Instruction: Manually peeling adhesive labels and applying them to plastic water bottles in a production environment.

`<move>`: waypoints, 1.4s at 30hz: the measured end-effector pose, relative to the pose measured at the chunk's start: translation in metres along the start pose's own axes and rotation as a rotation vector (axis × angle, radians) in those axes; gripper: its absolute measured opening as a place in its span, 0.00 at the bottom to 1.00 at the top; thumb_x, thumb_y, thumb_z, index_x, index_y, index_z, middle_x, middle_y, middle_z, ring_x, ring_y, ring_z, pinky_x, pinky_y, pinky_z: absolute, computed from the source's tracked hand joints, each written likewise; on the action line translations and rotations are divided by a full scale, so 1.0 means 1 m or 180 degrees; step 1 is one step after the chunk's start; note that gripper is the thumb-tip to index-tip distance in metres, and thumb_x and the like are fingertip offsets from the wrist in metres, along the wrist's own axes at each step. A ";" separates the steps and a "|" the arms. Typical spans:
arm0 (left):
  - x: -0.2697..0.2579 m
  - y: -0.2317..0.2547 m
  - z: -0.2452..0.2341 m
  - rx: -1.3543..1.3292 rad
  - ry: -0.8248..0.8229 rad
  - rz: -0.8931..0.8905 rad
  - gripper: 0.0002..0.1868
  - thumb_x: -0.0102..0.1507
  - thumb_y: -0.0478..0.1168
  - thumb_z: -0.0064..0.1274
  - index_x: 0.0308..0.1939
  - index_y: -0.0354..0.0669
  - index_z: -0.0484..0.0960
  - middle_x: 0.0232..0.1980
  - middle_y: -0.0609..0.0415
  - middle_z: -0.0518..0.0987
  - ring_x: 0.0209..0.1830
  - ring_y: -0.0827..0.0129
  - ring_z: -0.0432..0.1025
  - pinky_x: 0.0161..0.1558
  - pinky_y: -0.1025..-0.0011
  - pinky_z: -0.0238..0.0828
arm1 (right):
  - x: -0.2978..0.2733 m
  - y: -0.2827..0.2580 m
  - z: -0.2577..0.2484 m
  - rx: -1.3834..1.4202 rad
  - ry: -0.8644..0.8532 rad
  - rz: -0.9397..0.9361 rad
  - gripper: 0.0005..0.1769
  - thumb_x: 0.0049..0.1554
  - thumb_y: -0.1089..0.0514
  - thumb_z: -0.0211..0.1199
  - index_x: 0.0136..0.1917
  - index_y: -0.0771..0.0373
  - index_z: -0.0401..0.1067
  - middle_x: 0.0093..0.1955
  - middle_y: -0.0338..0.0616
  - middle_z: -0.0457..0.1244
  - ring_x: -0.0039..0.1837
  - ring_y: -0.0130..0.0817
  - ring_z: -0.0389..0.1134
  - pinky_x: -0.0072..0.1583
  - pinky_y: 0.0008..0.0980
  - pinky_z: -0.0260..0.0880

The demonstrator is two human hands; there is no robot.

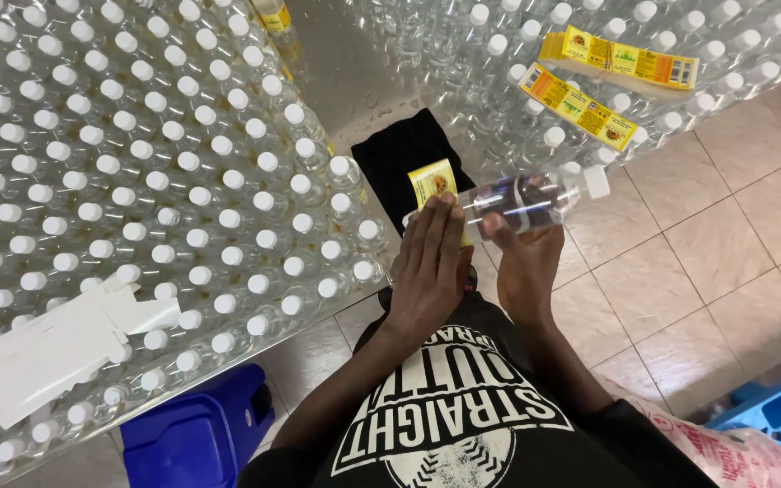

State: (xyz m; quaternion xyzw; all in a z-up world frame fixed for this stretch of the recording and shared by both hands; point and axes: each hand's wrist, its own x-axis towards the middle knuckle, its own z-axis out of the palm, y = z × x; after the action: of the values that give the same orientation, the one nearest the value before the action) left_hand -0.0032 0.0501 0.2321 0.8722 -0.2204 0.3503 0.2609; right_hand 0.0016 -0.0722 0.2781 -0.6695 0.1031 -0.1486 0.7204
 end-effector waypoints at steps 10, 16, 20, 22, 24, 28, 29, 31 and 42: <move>-0.027 -0.022 -0.005 -0.1660 0.0637 -0.0430 0.27 0.65 0.43 0.68 0.64 0.31 0.82 0.61 0.44 0.85 0.62 0.47 0.80 0.70 0.52 0.76 | -0.026 -0.027 -0.025 -0.0252 -0.1499 -0.0883 0.41 0.44 0.60 0.85 0.66 0.70 0.69 0.67 0.56 0.69 0.76 0.53 0.68 0.78 0.56 0.67; -0.015 -0.026 -0.017 -0.1771 0.0660 -0.0175 0.19 0.67 0.41 0.62 0.59 0.34 0.86 0.60 0.44 0.87 0.57 0.46 0.84 0.64 0.51 0.80 | -0.009 -0.032 -0.048 -0.0099 -0.2141 -0.1214 0.25 0.46 0.59 0.83 0.53 0.75 0.80 0.56 0.62 0.74 0.71 0.61 0.65 0.79 0.67 0.63; -0.014 -0.035 -0.018 -0.1375 0.0389 -0.0394 0.34 0.59 0.40 0.75 0.68 0.38 0.81 0.69 0.40 0.81 0.69 0.42 0.77 0.72 0.44 0.71 | 0.024 -0.021 -0.054 0.0064 -0.2491 -0.1559 0.29 0.47 0.49 0.80 0.55 0.71 0.79 0.56 0.61 0.74 0.68 0.59 0.66 0.75 0.66 0.68; -0.016 -0.046 -0.013 -0.1226 0.0185 -0.0507 0.40 0.57 0.46 0.78 0.71 0.41 0.79 0.76 0.40 0.76 0.77 0.38 0.72 0.77 0.43 0.66 | 0.047 -0.008 -0.056 0.0004 -0.2464 -0.1709 0.27 0.50 0.47 0.79 0.55 0.69 0.79 0.56 0.59 0.75 0.67 0.55 0.68 0.74 0.61 0.71; -0.009 -0.059 -0.013 -0.1048 -0.0061 -0.0916 0.41 0.62 0.47 0.74 0.76 0.42 0.74 0.83 0.37 0.66 0.83 0.33 0.61 0.80 0.41 0.60 | 0.080 0.012 -0.063 0.0151 -0.2391 -0.2080 0.31 0.44 0.50 0.84 0.51 0.72 0.73 0.49 0.66 0.74 0.57 0.61 0.73 0.66 0.60 0.75; 0.002 -0.077 -0.035 -0.1088 -0.0024 -0.1502 0.40 0.64 0.48 0.73 0.76 0.43 0.72 0.83 0.38 0.61 0.84 0.36 0.58 0.77 0.38 0.63 | 0.140 0.032 -0.023 -0.0063 -0.2217 -0.1939 0.35 0.45 0.50 0.86 0.55 0.71 0.72 0.52 0.63 0.72 0.59 0.58 0.72 0.66 0.57 0.74; 0.003 -0.079 -0.040 -0.1154 0.0021 -0.1741 0.35 0.67 0.45 0.67 0.76 0.43 0.72 0.83 0.39 0.62 0.83 0.36 0.59 0.77 0.40 0.65 | 0.159 0.039 -0.001 -0.0275 -0.2004 -0.1791 0.37 0.45 0.51 0.88 0.59 0.71 0.72 0.55 0.61 0.71 0.60 0.56 0.72 0.66 0.55 0.74; -0.001 -0.079 -0.046 -0.1198 0.0064 -0.2004 0.30 0.71 0.43 0.62 0.75 0.43 0.72 0.82 0.40 0.63 0.83 0.37 0.60 0.76 0.41 0.66 | 0.187 0.053 0.038 -0.0471 -0.1811 -0.1622 0.40 0.46 0.51 0.89 0.62 0.71 0.72 0.57 0.59 0.70 0.62 0.54 0.71 0.66 0.53 0.73; -0.009 -0.055 -0.056 -0.0839 0.0639 -0.2816 0.24 0.72 0.32 0.57 0.72 0.46 0.72 0.79 0.41 0.69 0.80 0.52 0.68 0.73 0.55 0.79 | 0.363 0.257 0.260 -0.1131 -0.1933 -0.0988 0.43 0.52 0.60 0.89 0.70 0.53 0.62 0.63 0.40 0.67 0.60 0.38 0.65 0.56 0.37 0.68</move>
State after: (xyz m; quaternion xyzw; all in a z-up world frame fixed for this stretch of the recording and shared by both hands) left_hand -0.0053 0.1282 0.2433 0.8035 0.1562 0.2572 0.5136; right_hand 0.4507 0.0580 0.0625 -0.8051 -0.1935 -0.0307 0.5598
